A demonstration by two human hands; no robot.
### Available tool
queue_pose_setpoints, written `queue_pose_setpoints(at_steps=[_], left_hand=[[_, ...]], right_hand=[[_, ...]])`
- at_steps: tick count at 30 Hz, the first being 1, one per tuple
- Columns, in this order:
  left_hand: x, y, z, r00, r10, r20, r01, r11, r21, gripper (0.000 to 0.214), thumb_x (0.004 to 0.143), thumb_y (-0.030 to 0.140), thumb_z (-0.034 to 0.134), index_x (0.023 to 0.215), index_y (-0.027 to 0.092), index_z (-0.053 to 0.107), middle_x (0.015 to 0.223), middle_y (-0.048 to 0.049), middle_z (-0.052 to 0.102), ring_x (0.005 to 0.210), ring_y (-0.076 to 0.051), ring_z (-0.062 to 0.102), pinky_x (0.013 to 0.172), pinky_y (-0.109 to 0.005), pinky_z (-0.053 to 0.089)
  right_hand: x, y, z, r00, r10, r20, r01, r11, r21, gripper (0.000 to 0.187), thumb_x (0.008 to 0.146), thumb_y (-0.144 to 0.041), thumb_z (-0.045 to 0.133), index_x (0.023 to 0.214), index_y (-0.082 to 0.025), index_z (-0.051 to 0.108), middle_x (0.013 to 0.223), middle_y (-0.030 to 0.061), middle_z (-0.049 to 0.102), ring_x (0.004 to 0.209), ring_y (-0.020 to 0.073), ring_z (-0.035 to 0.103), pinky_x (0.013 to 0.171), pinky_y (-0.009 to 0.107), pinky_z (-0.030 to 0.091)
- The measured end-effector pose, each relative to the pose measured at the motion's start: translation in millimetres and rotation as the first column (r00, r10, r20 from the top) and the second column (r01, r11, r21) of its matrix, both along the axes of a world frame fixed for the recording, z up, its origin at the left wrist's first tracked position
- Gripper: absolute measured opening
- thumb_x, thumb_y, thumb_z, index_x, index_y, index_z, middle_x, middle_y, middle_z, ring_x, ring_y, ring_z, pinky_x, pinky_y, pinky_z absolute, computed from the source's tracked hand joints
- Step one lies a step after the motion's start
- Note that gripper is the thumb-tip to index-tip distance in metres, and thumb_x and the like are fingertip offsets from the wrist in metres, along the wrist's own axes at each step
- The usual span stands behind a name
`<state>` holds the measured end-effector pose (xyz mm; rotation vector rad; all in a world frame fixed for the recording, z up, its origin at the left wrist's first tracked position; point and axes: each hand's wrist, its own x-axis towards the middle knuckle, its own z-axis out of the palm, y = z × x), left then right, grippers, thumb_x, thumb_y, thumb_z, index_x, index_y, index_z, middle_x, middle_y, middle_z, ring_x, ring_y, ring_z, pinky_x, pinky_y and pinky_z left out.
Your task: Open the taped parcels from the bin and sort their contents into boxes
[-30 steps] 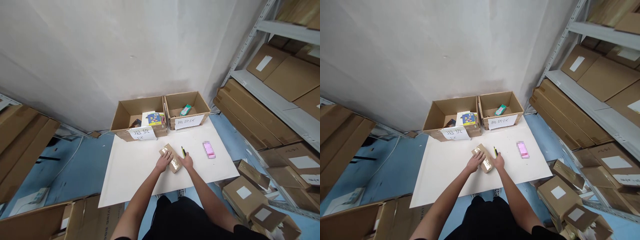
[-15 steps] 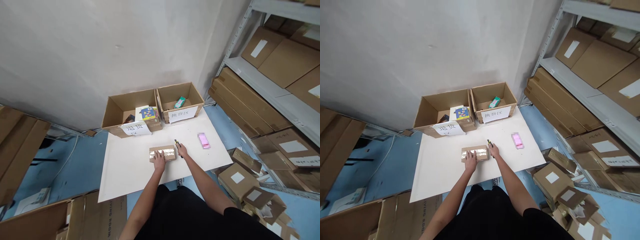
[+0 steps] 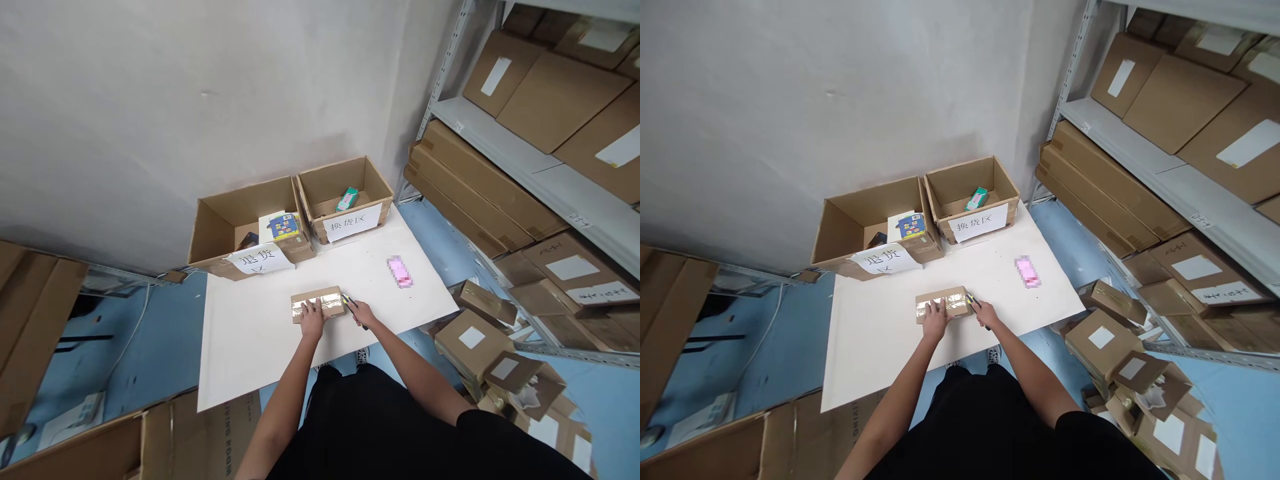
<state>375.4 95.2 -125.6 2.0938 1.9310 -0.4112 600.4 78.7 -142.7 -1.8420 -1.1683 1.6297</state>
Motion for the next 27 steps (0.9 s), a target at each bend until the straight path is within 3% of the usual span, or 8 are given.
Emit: queue_pose_setpoints(at_steps=[5,10,12,15,17,19,22,27], left_hand=[[1.3,0.2,10.2,1.000,-0.005,-0.006,0.005,1.000,0.017,0.080,0.100,0.066,0.046,0.165,0.022,0.034,0.166,-0.0244,0.036,0.155,-0.045,0.026,0.114,-0.058,0.043],[-21.3,19.8,23.5,0.998,-0.034,0.057,0.034,0.999,-0.009,0.065,0.101,0.064,0.047,0.155,0.029,0.049,0.156,-0.0172,0.051,0.146,-0.035,0.044,0.109,-0.046,0.047],[-36.2,30.6,26.6,0.993,-0.082,0.086,0.084,0.996,-0.019,0.070,0.099,0.064,0.051,0.159,0.031,0.042,0.163,-0.0144,0.045,0.151,-0.034,0.038,0.113,-0.046,0.043],[-52.7,40.8,28.5,0.992,-0.096,0.077,0.101,0.993,-0.065,0.086,0.095,0.071,0.049,0.167,0.031,0.025,0.174,-0.0132,0.027,0.160,-0.037,0.021,0.119,-0.050,0.035],[-56.1,41.5,29.0,0.999,-0.002,0.035,0.005,0.997,-0.078,0.089,0.095,0.075,0.043,0.168,0.030,0.022,0.172,-0.0139,0.030,0.159,-0.038,0.022,0.119,-0.051,0.034],[-54.1,37.4,29.3,0.994,0.113,-0.009,-0.113,0.992,-0.056,0.089,0.095,0.076,0.038,0.168,0.027,0.022,0.166,-0.0172,0.040,0.153,-0.039,0.033,0.114,-0.052,0.039],[-46.4,24.4,28.6,0.980,0.196,-0.044,-0.198,0.979,-0.048,0.085,0.098,0.072,0.031,0.166,0.021,0.027,0.152,-0.0228,0.052,0.138,-0.040,0.048,0.105,-0.053,0.044],[-32.4,-5.8,20.9,0.975,0.221,-0.005,-0.221,0.971,-0.089,0.081,0.100,0.066,0.034,0.163,0.016,0.031,0.143,-0.0256,0.058,0.130,-0.039,0.055,0.098,-0.047,0.046]], right_hand=[[20.5,-31.0,-6.4,0.992,0.125,0.030,-0.126,0.992,0.004,0.041,0.103,-0.056,0.050,0.079,-0.022,0.053,0.050,-0.0063,0.057,0.039,0.0106,0.055,0.047,0.019,0.040],[27.7,-26.7,-27.0,0.961,-0.212,0.178,0.218,0.976,-0.013,0.036,0.105,-0.051,0.043,0.083,-0.023,0.052,0.065,-0.0041,0.062,0.052,0.0131,0.065,0.053,0.020,0.044],[29.7,-17.1,-34.2,0.927,-0.249,0.280,0.265,0.964,-0.020,0.028,0.102,-0.046,0.050,0.086,-0.023,0.055,0.071,-0.0022,0.065,0.063,0.0158,0.070,0.057,0.021,0.046],[39.2,-5.1,-39.0,0.912,-0.217,0.347,0.231,0.973,0.001,0.021,0.099,-0.041,0.055,0.103,-0.022,0.064,0.090,0.0038,0.074,0.089,0.0210,0.075,0.073,0.025,0.053],[46.3,-0.7,-38.8,0.895,-0.225,0.386,0.237,0.971,0.016,0.034,0.098,-0.039,0.057,0.125,-0.020,0.063,0.115,0.0119,0.074,0.113,0.0264,0.072,0.088,0.031,0.054],[45.5,1.9,-36.8,0.868,-0.250,0.429,0.251,0.966,0.056,0.049,0.096,-0.037,0.058,0.141,-0.017,0.057,0.137,0.0191,0.066,0.133,0.0310,0.061,0.101,0.037,0.051],[15.0,5.3,-32.9,0.893,-0.255,0.371,0.219,0.966,0.139,0.057,0.096,-0.039,0.059,0.149,-0.016,0.052,0.147,0.0198,0.059,0.141,0.0313,0.054,0.111,0.037,0.046],[-86.2,14.1,-25.6,0.985,-0.165,0.042,0.160,0.981,0.106,0.071,0.093,-0.045,0.066,0.156,-0.024,0.041,0.142,0.0122,0.065,0.128,0.0281,0.065,0.105,0.036,0.051]])
